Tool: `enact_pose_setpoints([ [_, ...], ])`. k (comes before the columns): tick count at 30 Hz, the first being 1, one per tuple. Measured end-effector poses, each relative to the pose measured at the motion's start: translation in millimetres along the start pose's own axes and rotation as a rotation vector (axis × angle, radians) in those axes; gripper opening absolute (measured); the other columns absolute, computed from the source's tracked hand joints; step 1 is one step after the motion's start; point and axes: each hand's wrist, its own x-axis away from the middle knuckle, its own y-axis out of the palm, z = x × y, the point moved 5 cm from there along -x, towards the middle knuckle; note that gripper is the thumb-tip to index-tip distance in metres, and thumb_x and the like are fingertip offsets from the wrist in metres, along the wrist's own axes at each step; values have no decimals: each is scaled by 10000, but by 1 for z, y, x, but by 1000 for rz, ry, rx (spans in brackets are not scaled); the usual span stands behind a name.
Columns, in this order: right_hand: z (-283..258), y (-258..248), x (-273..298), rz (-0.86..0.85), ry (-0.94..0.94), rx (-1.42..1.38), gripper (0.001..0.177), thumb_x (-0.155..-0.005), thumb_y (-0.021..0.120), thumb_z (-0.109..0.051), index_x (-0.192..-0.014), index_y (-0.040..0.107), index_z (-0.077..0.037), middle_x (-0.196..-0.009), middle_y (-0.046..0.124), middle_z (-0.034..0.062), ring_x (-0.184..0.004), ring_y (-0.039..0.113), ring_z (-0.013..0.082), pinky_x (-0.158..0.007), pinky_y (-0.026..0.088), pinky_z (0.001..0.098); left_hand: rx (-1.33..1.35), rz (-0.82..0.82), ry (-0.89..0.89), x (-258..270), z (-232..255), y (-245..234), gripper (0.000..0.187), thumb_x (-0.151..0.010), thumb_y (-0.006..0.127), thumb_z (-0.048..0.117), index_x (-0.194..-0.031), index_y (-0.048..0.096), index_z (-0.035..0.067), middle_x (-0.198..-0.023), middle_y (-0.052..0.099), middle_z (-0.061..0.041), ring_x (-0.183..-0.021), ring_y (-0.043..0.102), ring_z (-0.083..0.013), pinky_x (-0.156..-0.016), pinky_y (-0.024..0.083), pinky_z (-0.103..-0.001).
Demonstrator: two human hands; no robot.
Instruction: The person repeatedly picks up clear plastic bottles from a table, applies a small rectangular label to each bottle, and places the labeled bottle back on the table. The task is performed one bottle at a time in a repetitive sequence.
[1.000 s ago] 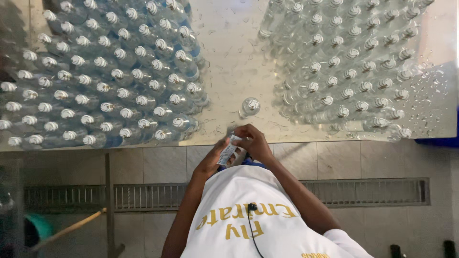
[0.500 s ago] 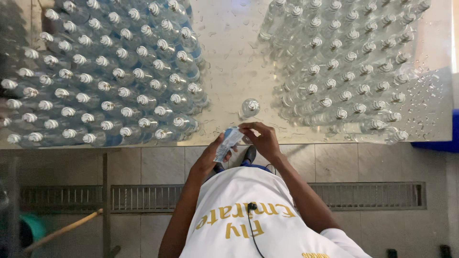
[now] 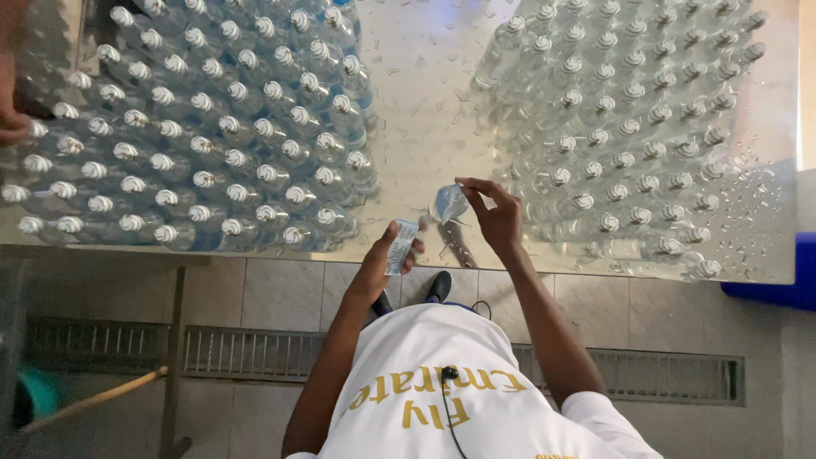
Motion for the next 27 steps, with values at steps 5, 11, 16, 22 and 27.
enact_pose_setpoints([
  [5,14,-7,2,-88,74,-25,107,-1005,851,-111,-1100,852,-160,-1054,863,52,-1090,807,233,-987,603,404,-32,-5,44,-4,17,30,778,-1092,523,679,-1524,644,44,-1042,784,-169,-668,685,-153,-522,538,-266],
  [11,22,-14,4,-232,110,-31,336,-956,854,-82,-1281,792,-138,-1198,831,100,-1207,756,305,-1058,564,484,-66,-27,61,-7,31,54,802,-1100,493,683,-1602,564,62,-1058,762,-174,-681,656,-154,-540,527,-270],
  [16,28,-11,4,-437,-17,-15,813,-811,914,-101,-1559,600,-157,-1432,720,95,-1360,644,377,-1168,482,537,-79,-26,41,-10,25,52,787,-1105,471,682,-1614,554,87,-1067,762,-165,-699,660,-146,-547,524,-255],
  [22,24,7,0,-521,-105,47,661,-859,890,-135,-1473,644,-115,-1405,617,188,-1348,611,475,-1128,483,609,-67,5,52,-17,11,32,789,-1104,467,690,-1600,559,84,-1054,782,-157,-682,669,-135,-530,523,-245],
  [27,50,11,1,-551,-22,-23,785,-811,969,-246,-1504,627,-106,-1460,662,139,-1401,612,383,-1188,473,520,16,55,31,-11,-4,7,813,-1094,504,691,-1615,551,69,-1068,787,-168,-674,673,-155,-510,513,-270],
])
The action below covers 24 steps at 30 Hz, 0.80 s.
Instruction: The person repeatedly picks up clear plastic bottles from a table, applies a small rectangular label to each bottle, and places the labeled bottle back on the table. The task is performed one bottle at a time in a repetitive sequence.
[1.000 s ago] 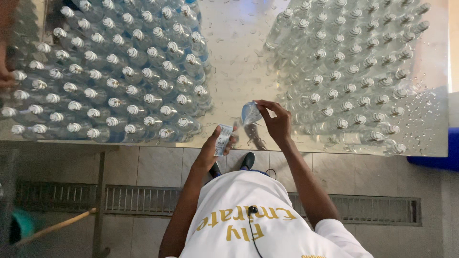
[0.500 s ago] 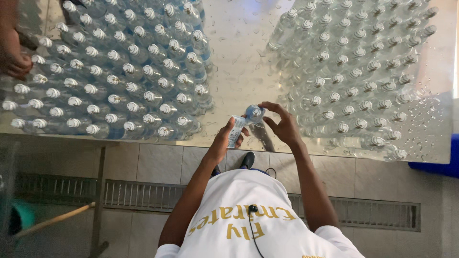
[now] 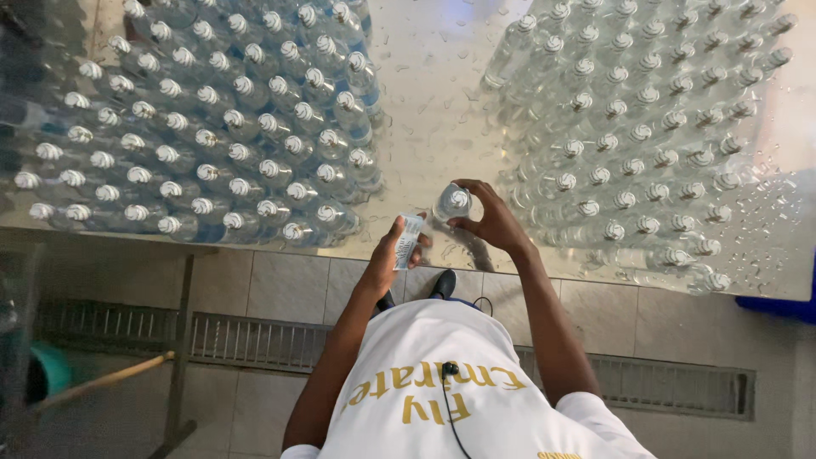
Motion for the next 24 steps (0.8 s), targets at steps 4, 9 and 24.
enact_pose_setpoints([
  [4,13,9,1,-8,37,-39,796,-802,972,-210,-1504,624,-70,-1503,660,172,-1425,600,412,-1214,446,560,46,34,-11,4,-15,-20,771,-1102,494,672,-1604,566,90,-1044,793,-168,-660,661,-164,-506,505,-268],
  [9,89,40,8,-6,166,-47,887,-819,970,-310,-1594,572,-146,-1529,636,151,-1461,573,368,-1260,421,525,100,69,-11,12,-26,-39,840,-1084,500,698,-1635,522,65,-1056,799,-165,-667,667,-146,-497,497,-258],
  [24,86,58,19,100,274,-169,1106,-805,974,-203,-1724,362,-151,-1572,637,126,-1538,507,347,-1344,326,521,114,155,-6,39,-39,-75,794,-1084,510,690,-1584,589,78,-1055,799,-177,-668,681,-164,-503,502,-273],
])
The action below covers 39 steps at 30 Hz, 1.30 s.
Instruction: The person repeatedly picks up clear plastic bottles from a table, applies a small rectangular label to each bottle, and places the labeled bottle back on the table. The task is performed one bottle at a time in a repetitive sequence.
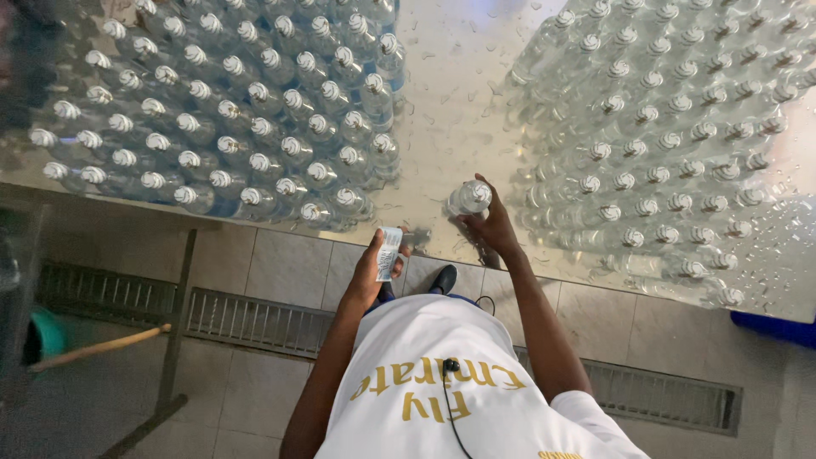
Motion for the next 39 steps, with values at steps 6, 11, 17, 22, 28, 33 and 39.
enact_pose_setpoints([
  [6,42,9,-5,6,0,-2,1090,-819,950,-185,-1732,357,-148,-1582,625,157,-1533,510,367,-1337,333,532,-19,-11,-1,-3,0,-2,780,-1100,496,663,-1599,574,68,-1060,796,-168,-674,677,-153,-514,503,-262],
  [11,29,15,-3,10,25,-40,1076,-825,953,-222,-1724,367,-140,-1586,623,156,-1534,511,369,-1320,351,540,-21,-10,-4,6,5,-3,793,-1101,491,671,-1601,577,62,-1071,796,-177,-679,677,-161,-517,504,-268],
  [17,-15,17,5,54,67,6,844,-861,913,-184,-1567,487,-3,-1477,648,301,-1436,565,512,-1247,413,641,-17,-12,2,9,6,-9,780,-1100,500,669,-1591,591,69,-1086,796,-183,-698,688,-165,-539,517,-272],
  [22,-33,21,10,74,37,-20,802,-864,903,-153,-1514,485,62,-1437,635,379,-1409,562,582,-1199,428,678,-9,-27,5,13,8,-11,801,-1094,496,684,-1615,568,79,-1106,794,-184,-719,689,-157,-561,522,-265],
  [28,-2,46,13,245,201,-418,845,-906,761,109,-1580,279,-57,-1334,584,219,-1112,668,277,-926,706,386,18,27,11,15,0,-37,788,-1100,492,672,-1583,592,57,-1062,790,-187,-682,682,-172,-515,518,-274],
  [33,-37,80,8,224,72,-89,872,-797,807,64,-1573,407,58,-1359,598,338,-1342,619,511,-1027,528,623,-11,67,30,30,6,-46,784,-1102,478,671,-1576,586,57,-1060,786,-175,-674,685,-165,-506,516,-269],
  [39,-27,151,-23,98,-122,-60,1021,-817,855,59,-1702,351,-5,-1520,407,332,-1422,500,602,-1232,483,640,-159,169,97,33,11,-68,789,-1105,464,692,-1547,613,56,-1062,778,-171,-690,659,-151,-521,477,-254],
])
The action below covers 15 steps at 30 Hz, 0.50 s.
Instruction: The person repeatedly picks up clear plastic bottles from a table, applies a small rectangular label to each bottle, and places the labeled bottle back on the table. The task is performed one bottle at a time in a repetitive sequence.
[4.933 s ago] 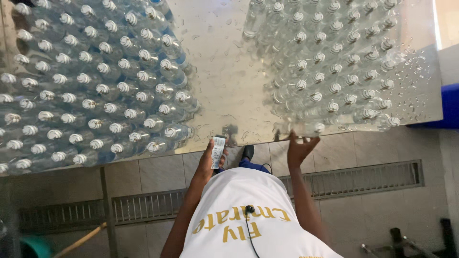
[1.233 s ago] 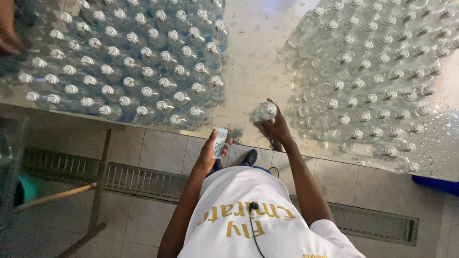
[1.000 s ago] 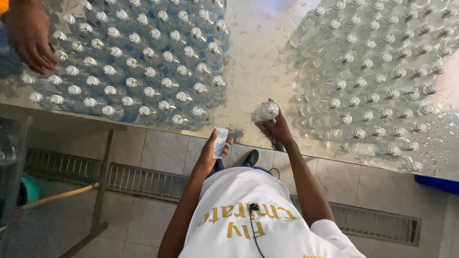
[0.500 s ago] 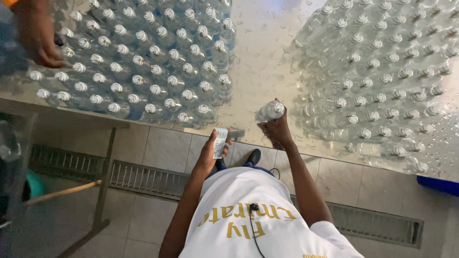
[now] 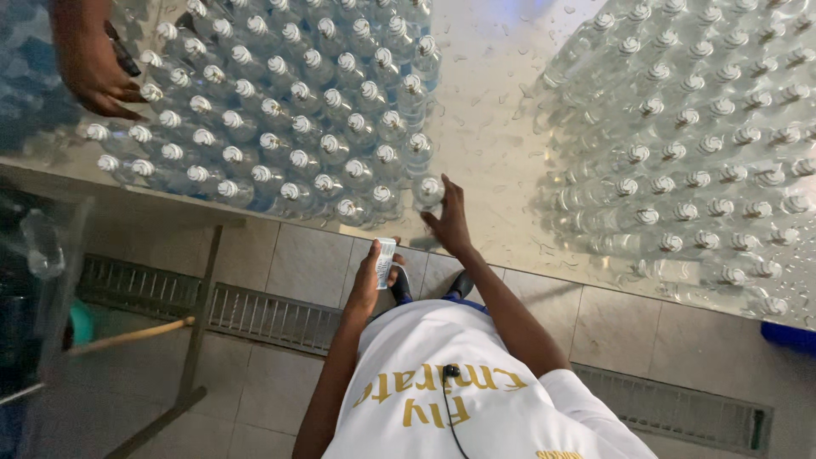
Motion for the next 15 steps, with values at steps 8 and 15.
enact_pose_setpoints([
  [8,18,17,4,103,-91,-7,1047,-848,887,-13,-1718,306,-26,-1548,363,284,-1422,528,538,-1228,507,566,-90,-3,-20,-6,5,-9,801,-1114,431,703,-1558,599,57,-1095,770,-168,-728,670,-163,-554,487,-259],
  [15,26,-150,94,799,-29,232,580,-1032,765,-139,-1523,473,-40,-1460,494,182,-1310,595,344,-1045,605,425,-132,-106,-105,-25,-14,21,781,-1110,457,687,-1537,638,60,-1072,777,-178,-686,670,-179,-517,502,-275],
])
